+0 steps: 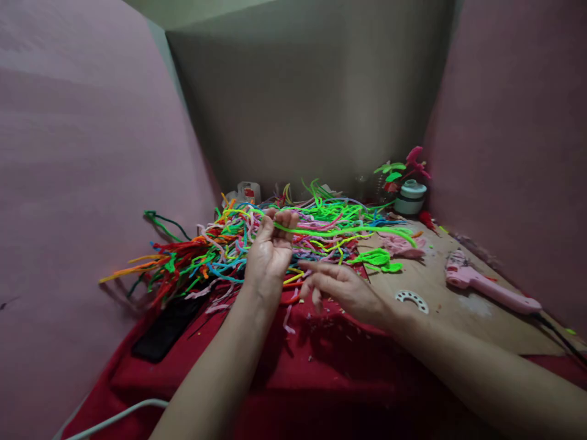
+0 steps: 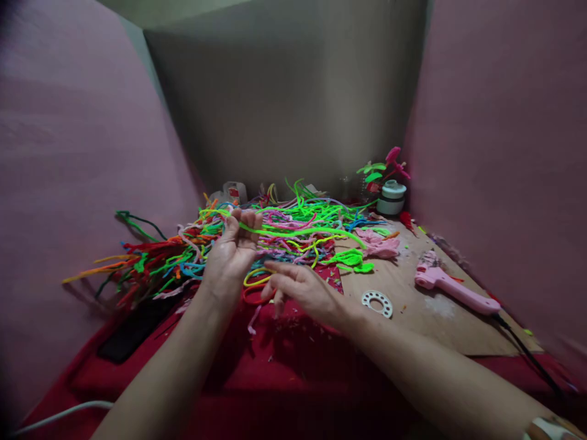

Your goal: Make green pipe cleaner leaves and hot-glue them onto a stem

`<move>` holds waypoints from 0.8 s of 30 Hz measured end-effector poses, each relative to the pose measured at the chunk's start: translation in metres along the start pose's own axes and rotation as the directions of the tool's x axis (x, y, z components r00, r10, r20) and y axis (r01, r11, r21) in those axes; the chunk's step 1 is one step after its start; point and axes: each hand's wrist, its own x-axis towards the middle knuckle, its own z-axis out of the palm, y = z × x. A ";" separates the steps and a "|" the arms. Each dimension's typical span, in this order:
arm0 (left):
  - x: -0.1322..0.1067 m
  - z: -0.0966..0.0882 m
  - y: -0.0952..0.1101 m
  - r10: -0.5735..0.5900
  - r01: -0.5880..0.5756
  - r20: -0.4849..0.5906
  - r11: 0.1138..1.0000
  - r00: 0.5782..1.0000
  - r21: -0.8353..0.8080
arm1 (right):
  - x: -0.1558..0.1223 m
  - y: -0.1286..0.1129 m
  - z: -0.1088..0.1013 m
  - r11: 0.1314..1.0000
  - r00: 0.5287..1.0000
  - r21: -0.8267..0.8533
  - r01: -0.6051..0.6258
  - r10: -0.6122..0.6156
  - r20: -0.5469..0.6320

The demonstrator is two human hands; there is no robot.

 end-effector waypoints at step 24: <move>-0.017 -0.036 -0.039 -0.186 0.108 0.159 0.908 0.970 0.404 | 0.012 -0.001 -0.024 0.886 0.882 0.405 0.227 -0.011 -0.471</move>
